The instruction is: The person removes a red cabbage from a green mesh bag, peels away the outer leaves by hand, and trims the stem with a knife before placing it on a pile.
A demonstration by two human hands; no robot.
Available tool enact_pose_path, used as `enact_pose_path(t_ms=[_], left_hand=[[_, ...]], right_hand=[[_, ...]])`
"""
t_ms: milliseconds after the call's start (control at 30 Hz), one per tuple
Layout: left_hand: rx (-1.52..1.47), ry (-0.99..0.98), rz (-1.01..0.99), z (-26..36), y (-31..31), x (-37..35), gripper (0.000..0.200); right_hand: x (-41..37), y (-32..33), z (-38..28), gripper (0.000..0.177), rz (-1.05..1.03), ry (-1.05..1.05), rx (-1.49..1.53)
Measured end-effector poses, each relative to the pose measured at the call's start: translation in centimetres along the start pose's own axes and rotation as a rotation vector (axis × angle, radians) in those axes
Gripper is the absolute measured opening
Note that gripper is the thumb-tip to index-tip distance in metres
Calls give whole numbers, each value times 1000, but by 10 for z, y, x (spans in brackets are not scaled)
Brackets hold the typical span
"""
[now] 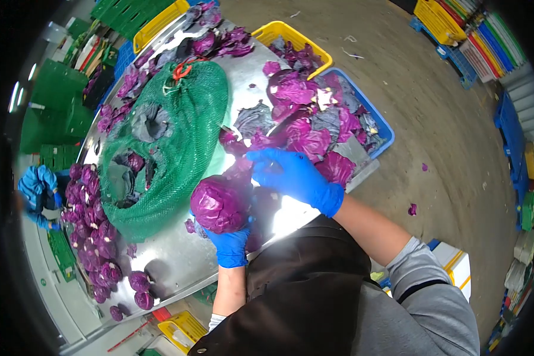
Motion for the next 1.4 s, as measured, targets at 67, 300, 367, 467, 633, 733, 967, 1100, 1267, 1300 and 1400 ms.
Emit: enact_pose_path(t_ms=[67,300,367,467,633,733,967,1100,1267,1300,1400], left_hand=[[-49,30,-125,6,-11,1,57],[-1307,137,-199,7,-2,-4,65],[-1257,137,-104,-11,18,-8,67],[-1033,100,6,-16,40,-13,73],[-815,94,123,-16,51,-22,80],[-908,60,143,-30,56,-25,78],[-821,-5,123,-15,49,-16,71],[-642,4,119,7,37,-8,96],[-308,-89,108,28,19,-6,99],[-106,-133,131,29,16,-6,100],[315,-187,167,14,-3,-8,101]], right_hand=[[-2,-12,2,40,-27,-92,47],[0,-37,-7,40,-120,-123,-66],[-4,-46,8,43,-125,-224,78],[-4,-56,26,48,-112,-184,-2],[-5,-59,35,41,-180,-490,111],[-6,-59,41,29,-175,-507,417],[-16,-60,22,17,-348,-599,816],[-15,-40,12,16,-289,-435,757],[16,10,7,42,56,98,-187],[13,8,18,42,64,98,-193],[1,-24,50,59,-127,-120,-392]])
Point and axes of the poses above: each hand's wrist, its own x-axis towards the middle knuckle, its own y-axis out of the back of the hand, z = x × y, the point moved 8 cm from there along x, towards the middle knuckle
